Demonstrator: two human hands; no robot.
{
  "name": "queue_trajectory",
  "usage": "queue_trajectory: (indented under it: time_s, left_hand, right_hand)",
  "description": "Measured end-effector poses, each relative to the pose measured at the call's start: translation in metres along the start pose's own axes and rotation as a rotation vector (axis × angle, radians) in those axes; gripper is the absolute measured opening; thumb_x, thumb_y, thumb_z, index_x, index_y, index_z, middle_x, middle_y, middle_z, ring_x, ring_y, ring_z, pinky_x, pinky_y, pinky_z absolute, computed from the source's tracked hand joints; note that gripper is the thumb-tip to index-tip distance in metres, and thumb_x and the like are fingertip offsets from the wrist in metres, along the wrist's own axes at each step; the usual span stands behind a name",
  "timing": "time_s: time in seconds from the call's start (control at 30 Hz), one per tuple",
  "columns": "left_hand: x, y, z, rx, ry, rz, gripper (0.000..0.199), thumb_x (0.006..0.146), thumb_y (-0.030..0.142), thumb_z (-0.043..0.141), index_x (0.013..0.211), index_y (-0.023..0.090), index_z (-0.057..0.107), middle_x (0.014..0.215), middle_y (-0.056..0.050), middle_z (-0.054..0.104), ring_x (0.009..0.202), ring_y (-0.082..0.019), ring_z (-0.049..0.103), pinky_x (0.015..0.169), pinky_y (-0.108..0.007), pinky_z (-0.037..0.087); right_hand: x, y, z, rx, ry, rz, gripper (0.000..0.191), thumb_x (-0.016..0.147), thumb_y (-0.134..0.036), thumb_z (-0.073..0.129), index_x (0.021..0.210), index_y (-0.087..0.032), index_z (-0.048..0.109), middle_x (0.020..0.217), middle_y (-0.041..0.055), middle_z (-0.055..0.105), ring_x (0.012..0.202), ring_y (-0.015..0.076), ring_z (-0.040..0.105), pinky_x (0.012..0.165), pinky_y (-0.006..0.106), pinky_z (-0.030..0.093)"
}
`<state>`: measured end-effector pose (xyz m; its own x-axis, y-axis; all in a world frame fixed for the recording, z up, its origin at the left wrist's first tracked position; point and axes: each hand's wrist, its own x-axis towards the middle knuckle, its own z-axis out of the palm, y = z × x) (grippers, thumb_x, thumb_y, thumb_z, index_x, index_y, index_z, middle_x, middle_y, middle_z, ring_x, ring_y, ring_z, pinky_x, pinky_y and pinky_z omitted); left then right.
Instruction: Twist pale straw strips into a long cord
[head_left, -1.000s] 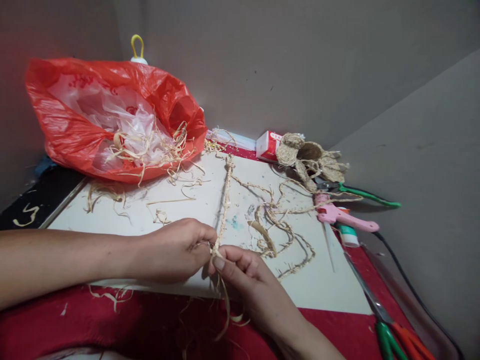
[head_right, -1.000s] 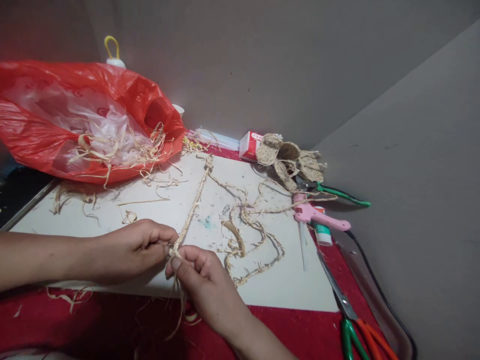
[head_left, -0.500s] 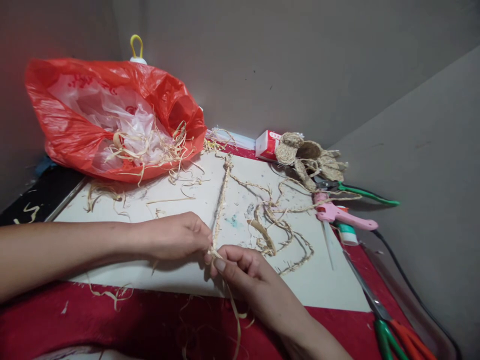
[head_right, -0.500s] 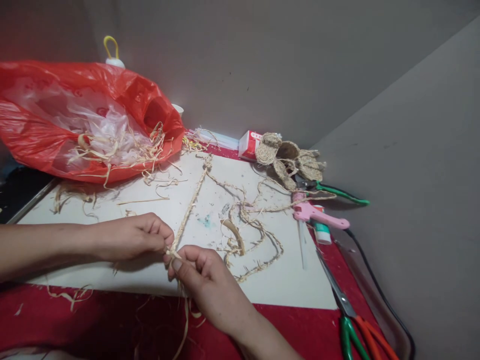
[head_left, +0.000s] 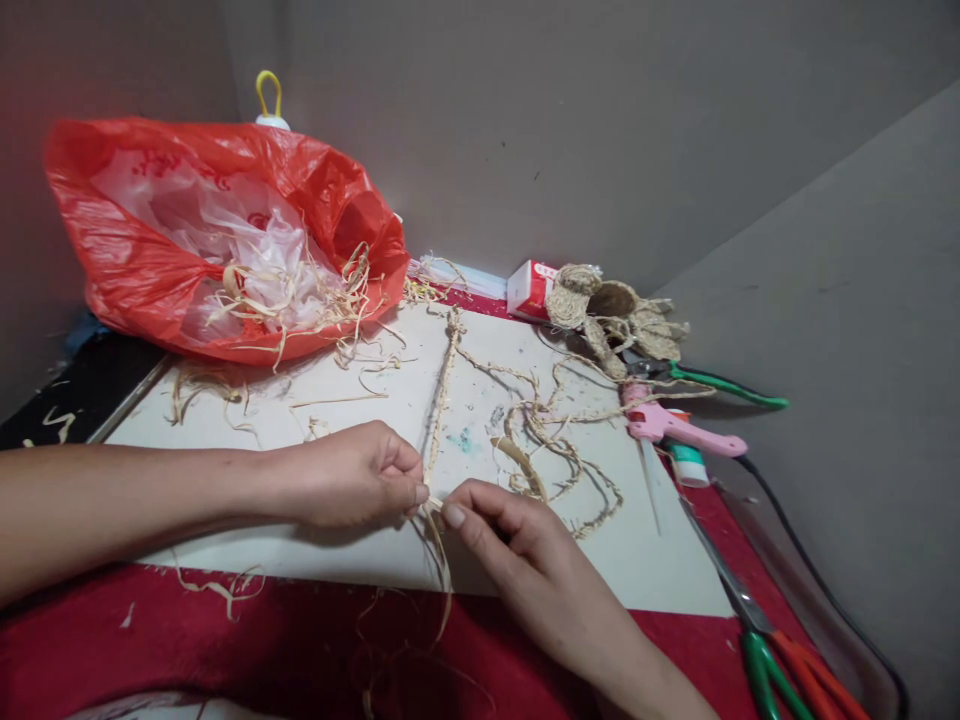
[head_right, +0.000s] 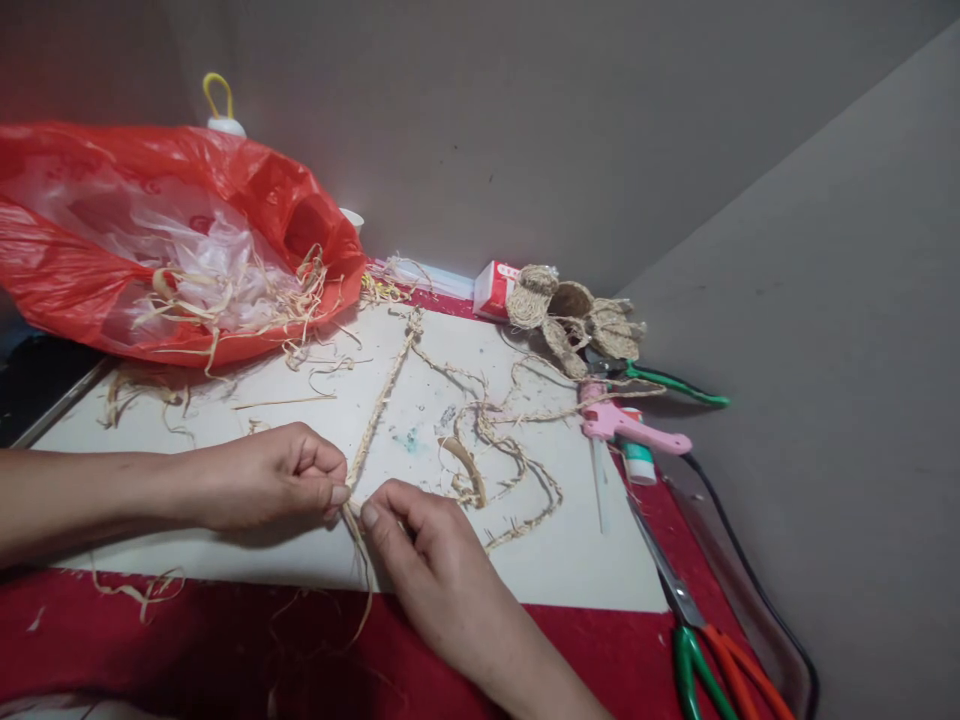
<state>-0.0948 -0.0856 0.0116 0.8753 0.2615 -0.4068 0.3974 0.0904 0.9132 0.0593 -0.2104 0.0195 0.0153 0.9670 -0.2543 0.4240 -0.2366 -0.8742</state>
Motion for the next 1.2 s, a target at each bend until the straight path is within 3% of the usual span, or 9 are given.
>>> queue_trajectory:
  time_s: [0.23,0.43,0.63,0.77,1.03,1.2]
  left_hand:
    - [-0.005,-0.005,0.015,-0.098,0.091,0.041,0.025,0.080,0.030,0.051,0.061,0.016,0.044,0.050,0.008,0.033,0.045,-0.005,0.023,0.042,-0.019,0.017]
    - [-0.006,-0.007,0.022,-0.341,0.069,-0.015,0.024,0.076,0.033,0.058,0.064,0.015,0.048,0.052,0.007,0.043,0.045,-0.005,0.032,0.043,-0.019,0.021]
    - [-0.007,-0.007,0.027,-0.488,0.062,0.001,0.028,0.079,0.034,0.059,0.062,0.015,0.049,0.043,0.009,0.038,0.039,-0.004,0.025,0.040,-0.019,0.016]
    - [-0.006,-0.010,0.028,-0.514,0.057,0.029,0.032,0.079,0.041,0.061,0.063,0.016,0.047,0.041,0.009,0.035,0.037,-0.004,0.022,0.038,-0.021,0.013]
    - [-0.006,-0.017,0.027,-0.532,0.026,0.086,0.033,0.083,0.046,0.057,0.070,0.016,0.051,0.041,0.009,0.035,0.035,-0.005,0.026,0.040,-0.022,0.018]
    - [-0.007,-0.016,0.028,-0.538,0.022,0.097,0.033,0.084,0.045,0.056,0.068,0.016,0.050,0.042,0.009,0.035,0.036,-0.005,0.026,0.040,-0.022,0.017]
  right_hand:
    - [-0.007,0.000,0.018,0.029,0.074,-0.045,0.033,0.093,-0.035,0.042,0.063,-0.019,0.044,0.055,-0.0050,0.034,0.051,0.0097,0.031,0.047,0.021,0.027]
    - [-0.013,0.011,0.031,-0.324,0.193,-0.281,0.023,0.091,-0.021,0.041,0.069,-0.019,0.047,0.057,-0.0035,0.042,0.049,0.0089,0.038,0.050,0.023,0.027]
    - [-0.018,0.014,0.031,-0.501,0.197,-0.256,0.025,0.089,-0.019,0.042,0.065,-0.020,0.041,0.054,-0.0030,0.046,0.046,0.0088,0.041,0.049,0.023,0.025]
    - [-0.017,0.012,0.029,-0.467,0.222,-0.279,0.024,0.090,-0.019,0.041,0.066,-0.020,0.041,0.054,-0.0033,0.044,0.046,0.0091,0.039,0.049,0.023,0.026]
    - [-0.018,0.008,0.027,-0.286,0.274,-0.330,0.020,0.091,-0.015,0.041,0.072,-0.021,0.047,0.056,-0.0042,0.043,0.047,0.0087,0.039,0.048,0.021,0.030]
    - [-0.018,0.008,0.028,-0.368,0.325,-0.407,0.020,0.089,-0.012,0.041,0.072,-0.020,0.047,0.057,-0.0033,0.044,0.048,0.0098,0.040,0.049,0.023,0.029]
